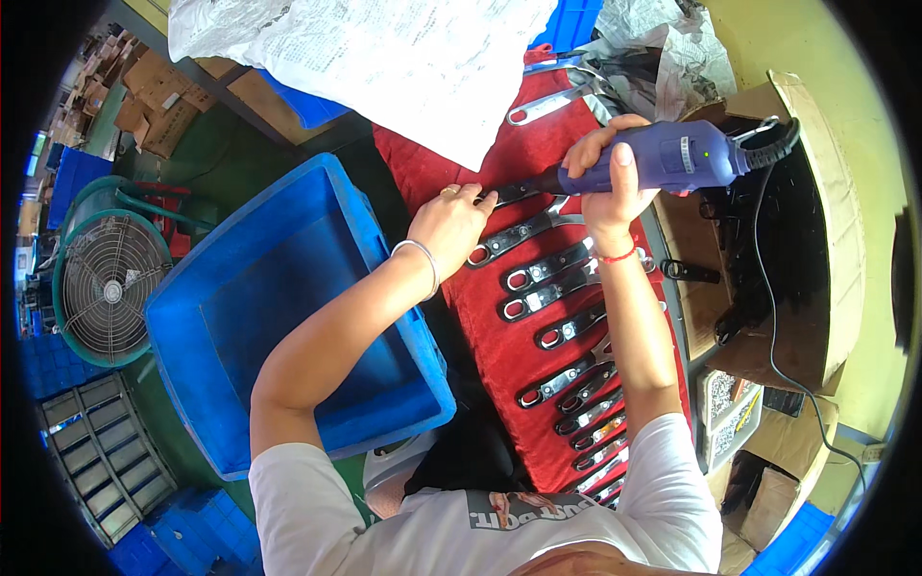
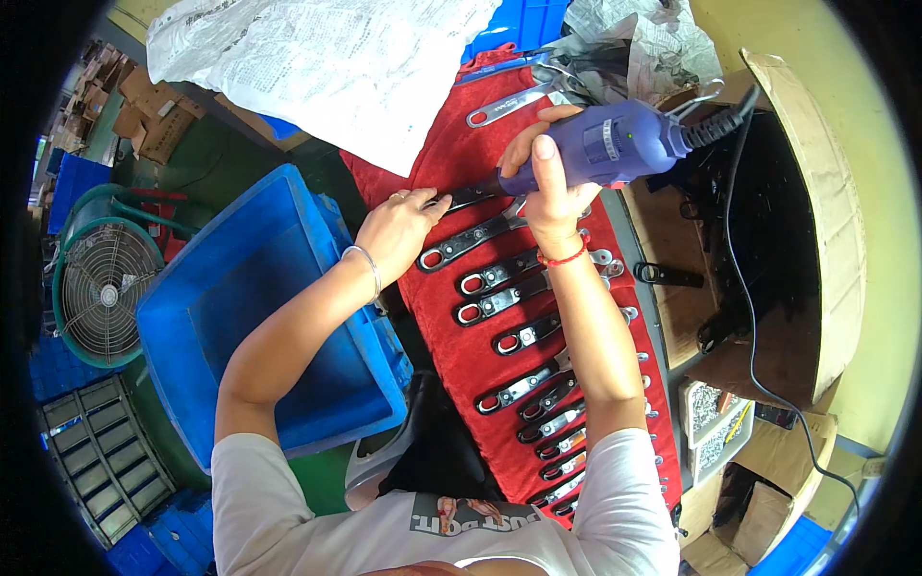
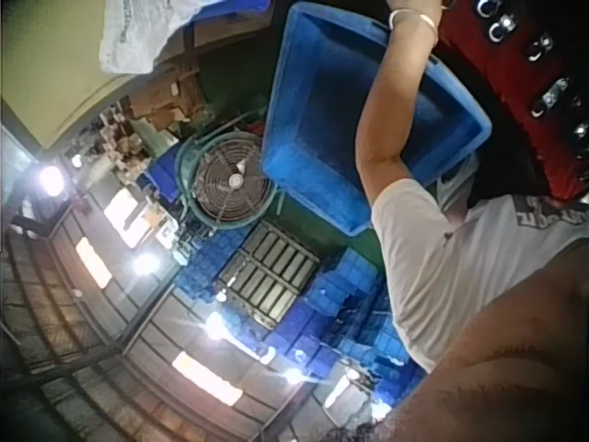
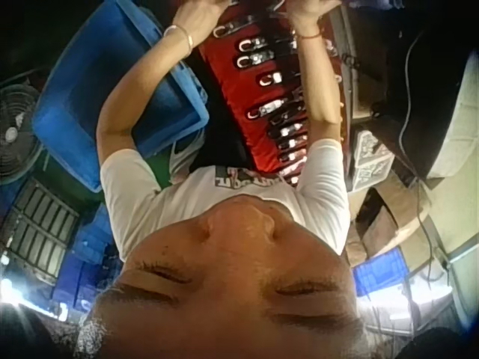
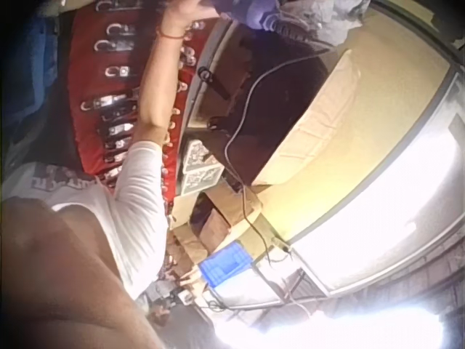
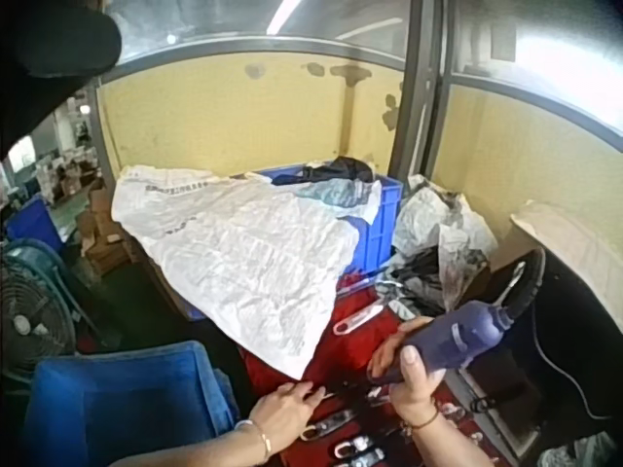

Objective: The person tightens screws on metal ratchet handles using an electric screwdriver.

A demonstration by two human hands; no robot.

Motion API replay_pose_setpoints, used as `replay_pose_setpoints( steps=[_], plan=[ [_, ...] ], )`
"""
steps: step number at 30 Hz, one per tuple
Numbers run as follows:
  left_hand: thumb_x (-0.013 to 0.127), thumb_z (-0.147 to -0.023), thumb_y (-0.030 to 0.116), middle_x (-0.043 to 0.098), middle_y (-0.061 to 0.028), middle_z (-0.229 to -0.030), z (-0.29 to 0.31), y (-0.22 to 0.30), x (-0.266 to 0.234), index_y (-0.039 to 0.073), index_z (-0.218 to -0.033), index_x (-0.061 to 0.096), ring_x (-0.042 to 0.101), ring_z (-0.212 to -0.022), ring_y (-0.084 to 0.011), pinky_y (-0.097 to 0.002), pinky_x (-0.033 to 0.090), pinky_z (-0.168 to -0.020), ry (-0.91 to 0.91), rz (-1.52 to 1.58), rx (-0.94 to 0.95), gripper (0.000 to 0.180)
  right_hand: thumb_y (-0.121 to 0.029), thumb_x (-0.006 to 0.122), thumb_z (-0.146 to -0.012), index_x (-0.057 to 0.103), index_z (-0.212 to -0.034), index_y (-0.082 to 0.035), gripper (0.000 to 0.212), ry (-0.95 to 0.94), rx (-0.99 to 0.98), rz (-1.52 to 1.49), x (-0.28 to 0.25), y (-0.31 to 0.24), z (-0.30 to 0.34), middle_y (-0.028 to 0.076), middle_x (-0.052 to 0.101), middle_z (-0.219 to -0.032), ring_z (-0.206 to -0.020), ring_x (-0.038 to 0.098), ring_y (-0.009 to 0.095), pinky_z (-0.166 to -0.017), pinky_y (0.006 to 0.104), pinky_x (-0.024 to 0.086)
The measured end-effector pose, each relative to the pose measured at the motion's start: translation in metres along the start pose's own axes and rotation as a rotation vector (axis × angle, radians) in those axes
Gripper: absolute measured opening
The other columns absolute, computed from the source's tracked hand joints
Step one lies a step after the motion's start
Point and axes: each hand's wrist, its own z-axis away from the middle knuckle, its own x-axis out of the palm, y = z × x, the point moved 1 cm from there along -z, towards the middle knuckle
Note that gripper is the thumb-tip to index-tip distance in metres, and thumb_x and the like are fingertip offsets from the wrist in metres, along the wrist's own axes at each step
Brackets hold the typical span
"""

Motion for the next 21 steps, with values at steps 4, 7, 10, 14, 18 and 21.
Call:
replay_pose_setpoints(
  steps=[4, 7, 10, 14, 18, 21],
  plan=[
    [0.05, -0.081, 0.005, 0.058, -0.0185, -0.119, 0.0, -0.001, 0.0, 0.005, -0.119, 0.06, 0.059, -0.106, -0.0323, -0.0373, 0.048, -0.093, -0.01, -0.026, 0.032, 0.039, -0.025, 0.058, -0.086, 0.042, -0.108, 0.0, 0.036, -0.013, 0.035, 0.022, 0.002, 0.006, 0.002, 0.01, 0.05, -0.066, -0.056, 0.051, 0.018, -0.054, 0.0346, 0.047],
    [0.051, -0.081, 0.005, 0.058, -0.0187, -0.119, -0.002, 0.001, -0.003, 0.004, -0.118, 0.06, 0.059, -0.105, -0.0315, -0.0368, 0.049, -0.091, -0.048, -0.025, 0.028, 0.038, -0.024, 0.058, -0.086, 0.042, -0.107, 0.0, 0.036, -0.028, 0.05, 0.026, 0.002, 0.009, -0.001, 0.01, 0.05, -0.065, -0.054, 0.05, 0.017, -0.053, 0.0336, 0.047],
    [0.052, -0.08, 0.006, 0.058, -0.0187, -0.117, -0.004, 0.002, -0.004, 0.003, -0.116, 0.06, 0.059, -0.103, -0.0307, -0.0359, 0.051, -0.087, -0.059, -0.045, 0.037, 0.037, -0.014, 0.06, -0.086, 0.044, -0.104, 0.002, 0.029, -0.097, 0.047, -0.054, 0.002, 0.015, -0.005, 0.008, 0.053, -0.063, -0.051, 0.053, 0.016, -0.05, 0.0292, 0.047],
    [0.053, -0.08, 0.005, 0.059, -0.0178, -0.113, -0.003, 0.004, -0.004, 0.001, -0.115, 0.06, 0.06, -0.1, -0.0305, -0.0357, 0.053, -0.083, -0.053, -0.056, 0.044, 0.036, -0.01, 0.059, -0.086, 0.046, -0.103, 0.004, 0.026, -0.129, 0.113, -0.043, 0.011, 0.015, -0.007, 0.006, 0.053, -0.063, -0.05, 0.052, 0.014, -0.05, 0.0273, 0.045],
    [0.052, -0.082, 0.006, 0.059, -0.0176, -0.115, -0.001, 0.005, 0.001, 0.001, -0.113, 0.061, 0.06, -0.101, -0.0299, -0.0356, 0.052, -0.083, -0.037, -0.007, 0.015, 0.033, -0.009, 0.057, -0.086, 0.044, -0.106, 0.003, 0.027, -0.166, 0.11, 0.062, 0.013, 0.011, -0.007, 0.006, 0.053, -0.063, -0.051, 0.052, 0.013, -0.05, 0.0271, 0.045],
    [0.051, -0.082, 0.007, 0.06, -0.0182, -0.116, -0.002, -0.002, 0.006, 0.001, -0.107, 0.064, 0.062, -0.098, -0.0288, -0.0353, 0.053, -0.083, -0.049, 0.016, 0.016, 0.029, -0.022, 0.057, -0.086, 0.042, -0.109, 0.001, 0.036, -0.124, 0.074, 0.038, 0.018, 0.009, -0.002, 0.01, 0.05, -0.066, -0.052, 0.051, 0.018, -0.051, 0.0329, 0.046]
  ],
)
